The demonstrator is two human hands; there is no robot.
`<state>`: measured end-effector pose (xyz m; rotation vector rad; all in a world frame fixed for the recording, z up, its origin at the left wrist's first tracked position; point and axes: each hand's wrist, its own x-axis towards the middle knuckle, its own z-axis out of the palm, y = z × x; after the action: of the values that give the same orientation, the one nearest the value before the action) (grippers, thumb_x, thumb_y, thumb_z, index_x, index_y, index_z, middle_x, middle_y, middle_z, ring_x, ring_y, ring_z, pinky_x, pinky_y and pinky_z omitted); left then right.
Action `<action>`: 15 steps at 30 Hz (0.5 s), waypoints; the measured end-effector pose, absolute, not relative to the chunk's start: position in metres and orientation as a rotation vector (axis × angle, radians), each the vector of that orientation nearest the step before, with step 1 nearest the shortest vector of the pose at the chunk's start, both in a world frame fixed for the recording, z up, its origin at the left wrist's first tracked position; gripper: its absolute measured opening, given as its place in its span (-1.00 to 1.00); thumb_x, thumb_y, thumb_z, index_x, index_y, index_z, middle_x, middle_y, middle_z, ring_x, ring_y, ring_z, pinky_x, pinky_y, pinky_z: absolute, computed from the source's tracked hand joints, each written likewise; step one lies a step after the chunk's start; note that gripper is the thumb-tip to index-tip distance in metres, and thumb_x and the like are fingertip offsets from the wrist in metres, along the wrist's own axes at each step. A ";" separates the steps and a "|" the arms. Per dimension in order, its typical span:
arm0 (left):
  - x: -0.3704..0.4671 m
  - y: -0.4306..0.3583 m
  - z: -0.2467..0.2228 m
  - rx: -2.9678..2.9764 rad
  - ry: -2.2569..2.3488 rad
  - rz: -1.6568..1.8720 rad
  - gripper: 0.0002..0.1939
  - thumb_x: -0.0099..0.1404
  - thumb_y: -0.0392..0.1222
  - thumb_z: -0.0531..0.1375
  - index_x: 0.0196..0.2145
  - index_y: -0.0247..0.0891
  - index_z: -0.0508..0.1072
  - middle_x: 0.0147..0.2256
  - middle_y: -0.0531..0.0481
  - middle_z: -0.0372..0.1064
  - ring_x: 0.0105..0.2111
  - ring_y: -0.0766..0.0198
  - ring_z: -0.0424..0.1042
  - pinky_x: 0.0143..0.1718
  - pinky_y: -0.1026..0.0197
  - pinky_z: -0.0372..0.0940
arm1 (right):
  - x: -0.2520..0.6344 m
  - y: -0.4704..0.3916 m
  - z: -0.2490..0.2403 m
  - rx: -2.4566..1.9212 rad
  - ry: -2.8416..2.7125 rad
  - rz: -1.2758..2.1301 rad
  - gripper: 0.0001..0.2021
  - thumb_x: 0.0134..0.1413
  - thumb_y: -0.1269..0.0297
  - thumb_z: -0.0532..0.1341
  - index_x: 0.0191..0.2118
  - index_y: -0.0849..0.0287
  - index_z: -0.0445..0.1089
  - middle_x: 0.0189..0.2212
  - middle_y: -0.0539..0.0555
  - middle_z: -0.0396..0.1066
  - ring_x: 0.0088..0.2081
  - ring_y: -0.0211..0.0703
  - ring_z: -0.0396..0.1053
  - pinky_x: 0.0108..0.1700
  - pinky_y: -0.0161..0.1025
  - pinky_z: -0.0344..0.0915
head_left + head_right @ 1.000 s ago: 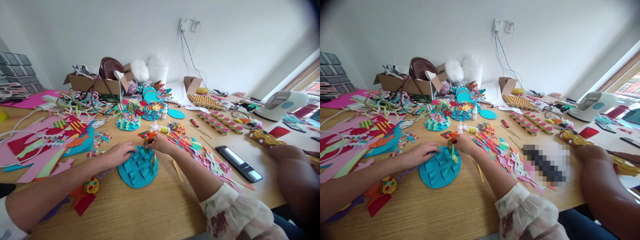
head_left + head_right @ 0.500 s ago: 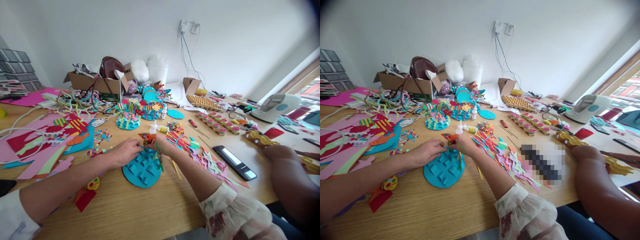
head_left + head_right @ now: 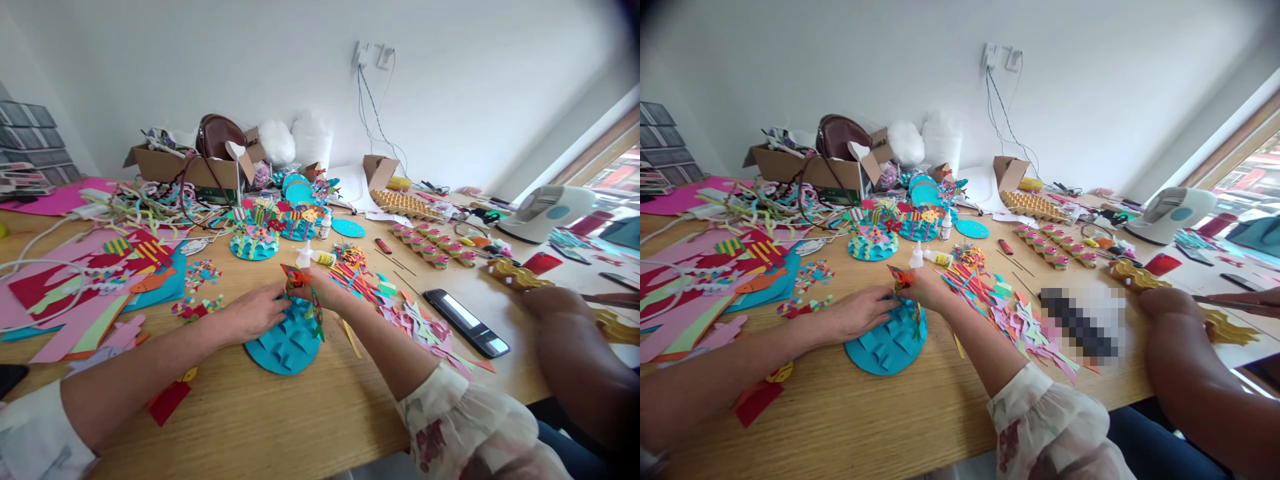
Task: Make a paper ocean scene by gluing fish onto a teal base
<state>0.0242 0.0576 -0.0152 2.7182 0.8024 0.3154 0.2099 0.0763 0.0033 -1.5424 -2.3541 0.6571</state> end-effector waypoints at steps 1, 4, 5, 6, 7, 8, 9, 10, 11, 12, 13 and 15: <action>0.025 0.056 -0.015 2.720 0.824 0.302 -0.73 0.31 -0.13 0.00 -0.13 -0.18 0.42 -0.06 -0.07 0.31 -0.05 0.11 0.30 -0.01 0.11 0.20 | 0.209 0.076 0.004 -1.550 -2.356 0.652 -0.85 -0.11 0.41 0.27 -0.31 0.25 0.44 -0.52 -0.04 0.35 -0.48 -0.30 0.24 -0.41 -0.39 0.13; 0.028 0.055 -0.015 2.731 0.879 0.276 -0.72 0.30 -0.11 0.00 -0.14 -0.19 0.42 -0.06 -0.10 0.31 -0.05 0.07 0.29 -0.02 0.07 0.19 | 0.208 0.076 0.005 -1.561 -2.363 0.641 -0.84 -0.11 0.40 0.26 -0.30 0.23 0.45 -0.53 -0.04 0.35 -0.48 -0.30 0.25 -0.42 -0.39 0.12; 0.029 0.055 -0.016 2.737 0.894 0.272 -0.72 0.30 -0.11 0.00 -0.14 -0.20 0.43 -0.07 -0.11 0.31 -0.05 0.06 0.29 -0.02 0.06 0.19 | 0.208 0.076 0.006 -1.559 -2.367 0.640 -0.83 -0.11 0.40 0.26 -0.30 0.22 0.45 -0.53 -0.05 0.36 -0.49 -0.30 0.25 -0.43 -0.39 0.11; 0.029 0.055 -0.016 2.744 0.908 0.267 -0.71 0.30 -0.10 0.00 -0.15 -0.20 0.43 -0.07 -0.12 0.30 -0.05 0.06 0.29 -0.03 0.05 0.19 | 0.208 0.076 0.006 -1.554 -2.372 0.640 -0.82 -0.11 0.39 0.26 -0.28 0.21 0.44 -0.52 -0.05 0.36 -0.49 -0.30 0.25 -0.43 -0.40 0.11; 0.030 0.055 -0.016 2.752 0.920 0.261 -0.71 0.30 -0.10 -0.01 -0.16 -0.20 0.44 -0.07 -0.12 0.31 -0.06 0.05 0.29 -0.03 0.05 0.19 | 0.208 0.075 0.007 -1.549 -2.376 0.641 -0.81 -0.11 0.39 0.26 -0.27 0.20 0.44 -0.52 -0.06 0.37 -0.48 -0.30 0.25 -0.43 -0.40 0.11; 0.030 0.055 -0.016 2.758 0.929 0.255 -0.71 0.30 -0.10 -0.01 -0.17 -0.20 0.44 -0.08 -0.12 0.31 -0.06 0.05 0.29 -0.03 0.05 0.19 | 0.208 0.075 0.007 -1.544 -2.380 0.643 -0.80 -0.11 0.40 0.26 -0.26 0.20 0.44 -0.51 -0.06 0.37 -0.48 -0.31 0.25 -0.43 -0.41 0.11; 0.030 0.056 -0.016 2.761 0.936 0.250 -0.71 0.30 -0.09 -0.01 -0.18 -0.20 0.45 -0.09 -0.12 0.31 -0.07 0.06 0.30 -0.04 0.06 0.19 | 0.208 0.075 0.008 -1.540 -2.383 0.645 -0.79 -0.11 0.40 0.26 -0.25 0.20 0.44 -0.50 -0.06 0.38 -0.48 -0.31 0.25 -0.44 -0.41 0.11; 0.030 0.056 -0.015 2.761 0.940 0.245 -0.70 0.31 -0.09 -0.01 -0.20 -0.20 0.46 -0.10 -0.12 0.32 -0.08 0.06 0.30 -0.04 0.06 0.19 | 0.207 0.075 0.008 -1.540 -2.384 0.646 -0.79 -0.10 0.40 0.26 -0.24 0.20 0.44 -0.50 -0.06 0.38 -0.48 -0.31 0.25 -0.44 -0.41 0.11; 0.030 0.056 -0.014 2.759 0.941 0.242 -0.70 0.31 -0.08 -0.02 -0.21 -0.19 0.47 -0.11 -0.11 0.33 -0.08 0.07 0.30 -0.04 0.07 0.19 | 0.207 0.075 0.008 -1.541 -2.383 0.646 -0.78 -0.11 0.41 0.26 -0.24 0.20 0.44 -0.49 -0.06 0.38 -0.47 -0.31 0.26 -0.44 -0.41 0.11; 0.030 0.056 -0.014 2.755 0.939 0.240 -0.69 0.31 -0.08 -0.02 -0.21 -0.19 0.48 -0.12 -0.10 0.33 -0.08 0.08 0.30 -0.04 0.08 0.19 | 0.206 0.076 0.008 -1.546 -2.382 0.645 -0.78 -0.11 0.41 0.26 -0.24 0.20 0.44 -0.48 -0.05 0.39 -0.47 -0.31 0.26 -0.44 -0.41 0.12; 0.029 0.056 -0.013 2.747 0.935 0.238 -0.69 0.31 -0.07 -0.02 -0.21 -0.18 0.48 -0.12 -0.09 0.33 -0.07 0.09 0.29 -0.03 0.08 0.19 | 0.206 0.076 0.007 -1.552 -2.380 0.643 -0.78 -0.11 0.41 0.26 -0.24 0.20 0.44 -0.48 -0.05 0.39 -0.46 -0.31 0.26 -0.44 -0.42 0.12; 0.029 0.057 -0.011 2.718 0.917 0.243 -0.69 0.32 -0.07 -0.02 -0.21 -0.16 0.49 -0.11 -0.08 0.33 -0.05 0.09 0.27 -0.01 0.09 0.17 | 0.205 0.078 0.006 -1.571 -2.375 0.637 -0.81 -0.12 0.40 0.26 -0.27 0.19 0.44 -0.49 -0.05 0.39 -0.47 -0.30 0.26 -0.45 -0.41 0.12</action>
<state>0.0286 0.0574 -0.0113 2.7183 0.9168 0.2429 0.2046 0.0776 0.0065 -1.5711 -2.3753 0.6374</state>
